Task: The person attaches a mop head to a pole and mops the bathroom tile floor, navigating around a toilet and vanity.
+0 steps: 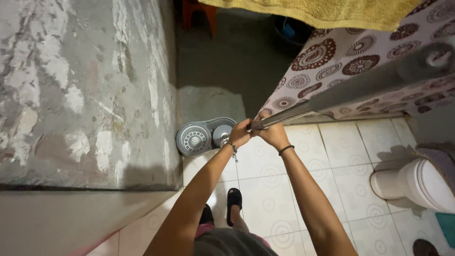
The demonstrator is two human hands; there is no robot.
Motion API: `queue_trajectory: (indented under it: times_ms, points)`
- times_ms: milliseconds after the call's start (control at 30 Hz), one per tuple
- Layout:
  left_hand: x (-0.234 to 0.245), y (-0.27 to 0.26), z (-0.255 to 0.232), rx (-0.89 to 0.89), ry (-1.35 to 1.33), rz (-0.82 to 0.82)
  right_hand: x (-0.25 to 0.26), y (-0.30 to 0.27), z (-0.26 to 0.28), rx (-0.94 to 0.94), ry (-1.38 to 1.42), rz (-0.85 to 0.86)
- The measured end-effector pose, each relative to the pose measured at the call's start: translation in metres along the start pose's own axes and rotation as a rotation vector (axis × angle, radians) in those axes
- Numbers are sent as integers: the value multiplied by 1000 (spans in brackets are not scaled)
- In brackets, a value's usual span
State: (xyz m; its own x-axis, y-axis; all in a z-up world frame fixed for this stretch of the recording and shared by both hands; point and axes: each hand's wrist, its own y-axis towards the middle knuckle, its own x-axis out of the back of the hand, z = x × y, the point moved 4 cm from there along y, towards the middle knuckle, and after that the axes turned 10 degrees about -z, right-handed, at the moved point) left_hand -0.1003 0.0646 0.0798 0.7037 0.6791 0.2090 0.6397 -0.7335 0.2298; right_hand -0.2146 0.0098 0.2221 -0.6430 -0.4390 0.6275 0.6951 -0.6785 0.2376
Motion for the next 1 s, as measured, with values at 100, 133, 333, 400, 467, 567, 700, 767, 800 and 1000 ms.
queue_trajectory:
  times_ms: [100,133,333,400,467,567,700,767,800,1000]
  points:
    - [7,12,18,23,54,-40,-7,12,11,160,43,-30]
    - [8,17,28,51,47,-46,-14,16,7,136,-11,-14]
    - [25,31,87,-48,170,-201,-86,52,-38,201,-128,-10]
    - [26,29,104,48,128,-203,-112,59,-59,178,-135,0]
    - [25,32,115,92,102,-170,-125,62,-79,30,-142,19]
    - [18,36,127,214,-28,-121,-123,72,-92,-17,-161,-13]
    - [2,65,117,155,-440,-89,-97,107,-78,33,-191,-46]
    - [1,81,118,272,-465,-157,-82,130,-64,52,-98,-65]
    - [4,90,114,217,-486,-151,-77,136,-59,60,-50,-75]
    - [7,87,110,158,-631,-122,-99,143,-72,50,-34,-30]
